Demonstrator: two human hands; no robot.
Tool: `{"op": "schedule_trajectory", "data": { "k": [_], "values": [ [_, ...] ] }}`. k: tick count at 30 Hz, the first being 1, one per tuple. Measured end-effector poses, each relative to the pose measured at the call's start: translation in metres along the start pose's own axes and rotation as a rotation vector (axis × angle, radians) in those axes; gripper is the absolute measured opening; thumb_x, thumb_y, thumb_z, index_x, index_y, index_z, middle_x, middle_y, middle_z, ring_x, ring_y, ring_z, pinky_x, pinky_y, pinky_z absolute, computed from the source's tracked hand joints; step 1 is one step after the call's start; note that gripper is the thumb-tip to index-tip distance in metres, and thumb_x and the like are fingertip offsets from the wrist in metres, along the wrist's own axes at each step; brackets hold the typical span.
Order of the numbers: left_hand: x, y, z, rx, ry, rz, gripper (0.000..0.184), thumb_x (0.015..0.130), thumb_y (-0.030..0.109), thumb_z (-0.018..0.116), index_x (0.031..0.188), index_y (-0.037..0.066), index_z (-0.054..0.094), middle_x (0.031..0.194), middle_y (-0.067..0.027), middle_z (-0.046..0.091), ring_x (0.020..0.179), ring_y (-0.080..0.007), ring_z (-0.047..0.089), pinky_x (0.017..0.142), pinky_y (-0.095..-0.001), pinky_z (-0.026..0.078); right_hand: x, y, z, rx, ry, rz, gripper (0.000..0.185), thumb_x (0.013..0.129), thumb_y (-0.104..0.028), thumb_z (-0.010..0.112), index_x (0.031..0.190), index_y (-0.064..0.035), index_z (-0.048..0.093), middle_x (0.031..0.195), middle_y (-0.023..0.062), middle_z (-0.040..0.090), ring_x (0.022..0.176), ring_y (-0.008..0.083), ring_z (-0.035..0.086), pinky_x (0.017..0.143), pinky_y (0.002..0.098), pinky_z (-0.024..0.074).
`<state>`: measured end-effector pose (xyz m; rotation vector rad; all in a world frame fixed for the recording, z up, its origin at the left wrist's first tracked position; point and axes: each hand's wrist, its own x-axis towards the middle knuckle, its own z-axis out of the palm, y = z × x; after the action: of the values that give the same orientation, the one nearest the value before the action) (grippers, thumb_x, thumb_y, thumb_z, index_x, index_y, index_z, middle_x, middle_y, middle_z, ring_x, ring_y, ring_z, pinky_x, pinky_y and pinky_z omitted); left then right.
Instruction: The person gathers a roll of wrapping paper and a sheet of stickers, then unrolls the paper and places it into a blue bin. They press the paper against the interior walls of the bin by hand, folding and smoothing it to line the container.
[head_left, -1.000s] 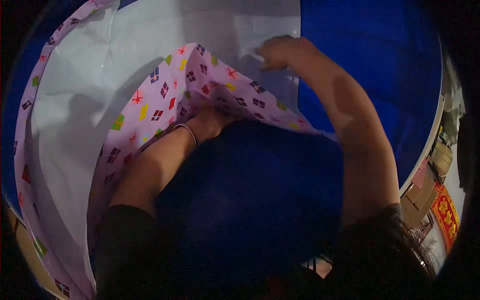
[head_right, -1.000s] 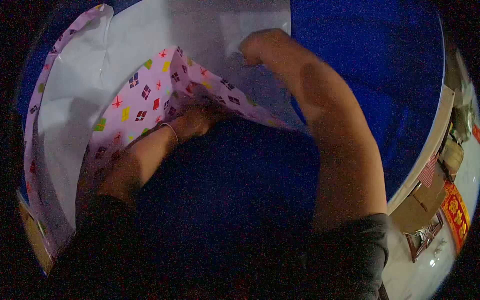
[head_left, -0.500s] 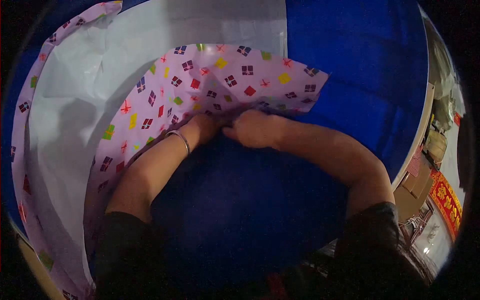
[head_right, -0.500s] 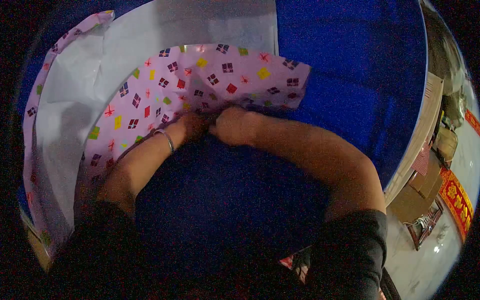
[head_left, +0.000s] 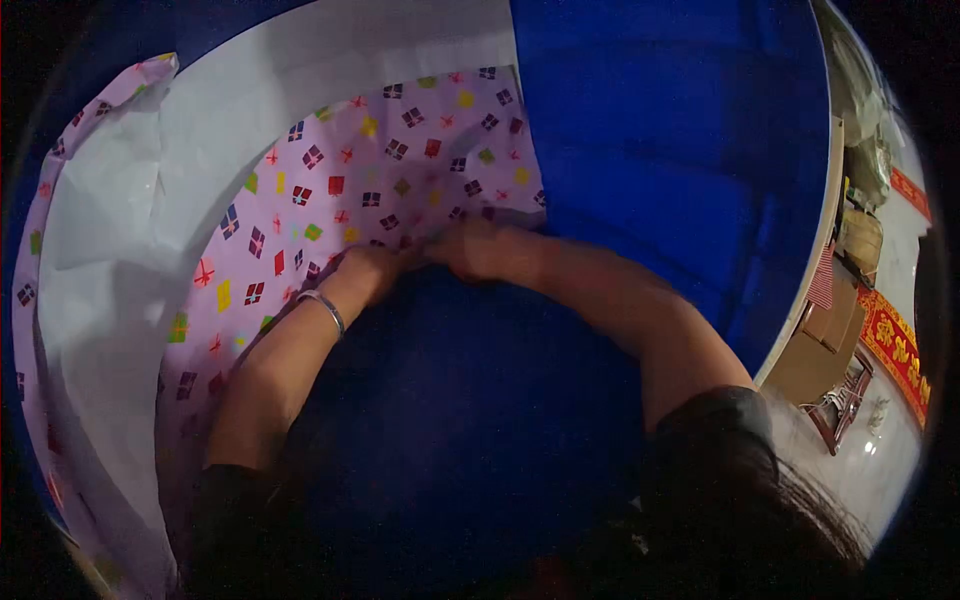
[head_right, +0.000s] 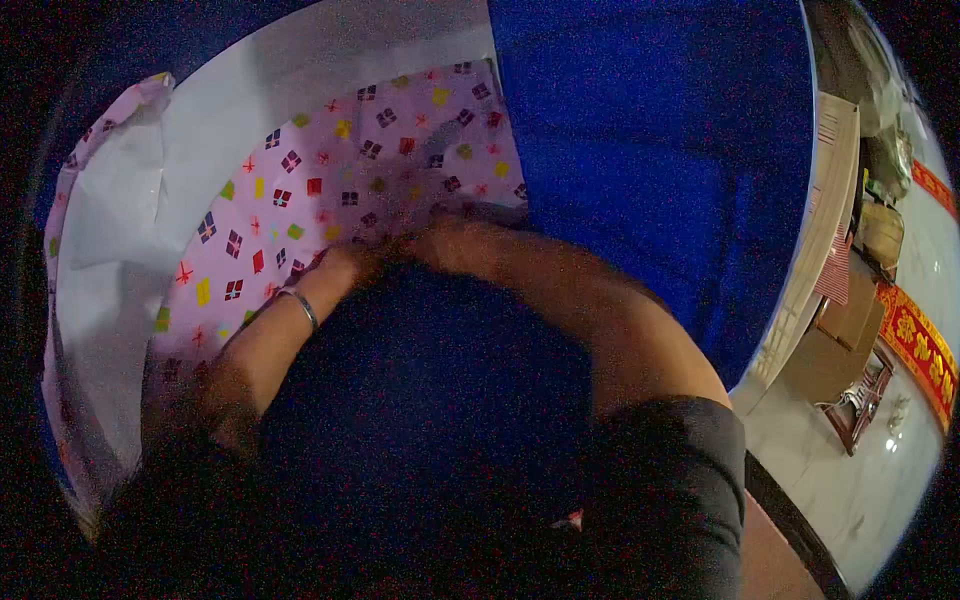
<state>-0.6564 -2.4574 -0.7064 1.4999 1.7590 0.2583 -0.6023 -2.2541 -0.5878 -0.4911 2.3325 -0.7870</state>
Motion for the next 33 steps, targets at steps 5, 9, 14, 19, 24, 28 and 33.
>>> {"op": "schedule_trajectory", "data": {
  "k": [5, 9, 14, 19, 24, 28, 33],
  "values": [
    [0.012, -0.008, 0.021, 0.073, 0.015, 0.088, 0.058, 0.088, 0.017, 0.038, 0.140, 0.034, 0.018, 0.104, -0.0176, 0.062, 0.085, -0.0330, 0.063, 0.070, -0.0442, 0.051, -0.006, -0.003, -0.050, -0.050, -0.516, 0.480, 0.031, 0.083, -0.014, 0.045, 0.110, -0.0109, 0.061, 0.109, 0.0165, 0.059, 0.102, 0.0298, 0.058, 0.087, 0.0412, 0.0447],
    [0.010, 0.018, -0.034, 0.040, -0.107, -0.102, 0.058, 0.090, 0.016, 0.036, 0.140, 0.037, 0.015, 0.103, -0.0166, 0.062, 0.087, -0.0321, 0.063, 0.071, -0.0439, 0.051, -0.040, 0.066, -0.010, -0.145, -0.437, 0.444, 0.028, 0.081, -0.012, 0.047, 0.103, -0.0063, 0.063, 0.102, 0.0127, 0.063, 0.098, 0.0283, 0.060, 0.084, 0.0402, 0.0457],
    [0.004, 0.007, -0.021, 0.116, -0.079, 0.024, 0.059, 0.090, 0.015, 0.037, 0.141, 0.034, 0.016, 0.103, -0.0162, 0.061, 0.087, -0.0318, 0.063, 0.070, -0.0444, 0.051, -0.014, 0.063, 0.016, -0.417, -0.111, -0.002, 0.019, 0.075, -0.020, 0.056, 0.083, -0.0074, 0.068, 0.088, 0.0087, 0.066, 0.084, 0.0248, 0.062, 0.072, 0.0399, 0.0486],
    [-0.023, 0.026, -0.068, 0.108, -0.089, -0.024, 0.053, 0.087, 0.016, 0.043, 0.137, 0.027, 0.031, 0.112, -0.0144, 0.058, 0.086, -0.0323, 0.063, 0.065, -0.0435, 0.051, 0.005, 0.040, -0.005, -0.340, -0.335, 0.276, 0.022, 0.074, -0.025, 0.058, 0.084, -0.0085, 0.069, 0.088, 0.0111, 0.065, 0.083, 0.0275, 0.061, 0.073, 0.0398, 0.0484],
    [-0.033, 0.007, -0.078, 0.359, 0.378, 0.064, 0.038, 0.078, 0.025, 0.053, 0.115, 0.018, 0.058, 0.126, -0.0079, 0.049, 0.118, -0.0283, 0.045, 0.091, -0.0471, 0.039, 0.001, 0.033, -0.008, -0.399, -0.198, 0.293, 0.021, 0.073, -0.022, 0.058, 0.086, -0.0096, 0.068, 0.088, 0.0116, 0.065, 0.086, 0.0294, 0.060, 0.077, 0.0410, 0.0477],
    [-0.038, 0.005, -0.102, 0.328, 0.345, -0.069, 0.056, 0.077, 0.045, 0.055, 0.128, 0.021, 0.048, 0.144, -0.0079, 0.027, 0.134, -0.0258, 0.021, 0.105, -0.0464, 0.021, -0.005, 0.035, -0.006, -0.266, -0.276, 0.264, 0.019, 0.072, -0.016, 0.057, 0.085, -0.0087, 0.067, 0.087, 0.0125, 0.064, 0.086, 0.0310, 0.059, 0.078, 0.0427, 0.0469],
    [-0.041, 0.001, -0.103, 0.307, 0.268, -0.087, 0.060, 0.082, 0.051, 0.048, 0.135, 0.025, 0.038, 0.148, -0.0060, 0.018, 0.136, -0.0241, 0.013, 0.107, -0.0468, 0.015, 0.008, 0.024, -0.050, -0.279, -0.271, 0.374, 0.014, 0.072, -0.012, 0.056, 0.080, -0.0069, 0.065, 0.089, 0.0145, 0.063, 0.090, 0.0322, 0.057, 0.078, 0.0422, 0.0464]
  ]
}}
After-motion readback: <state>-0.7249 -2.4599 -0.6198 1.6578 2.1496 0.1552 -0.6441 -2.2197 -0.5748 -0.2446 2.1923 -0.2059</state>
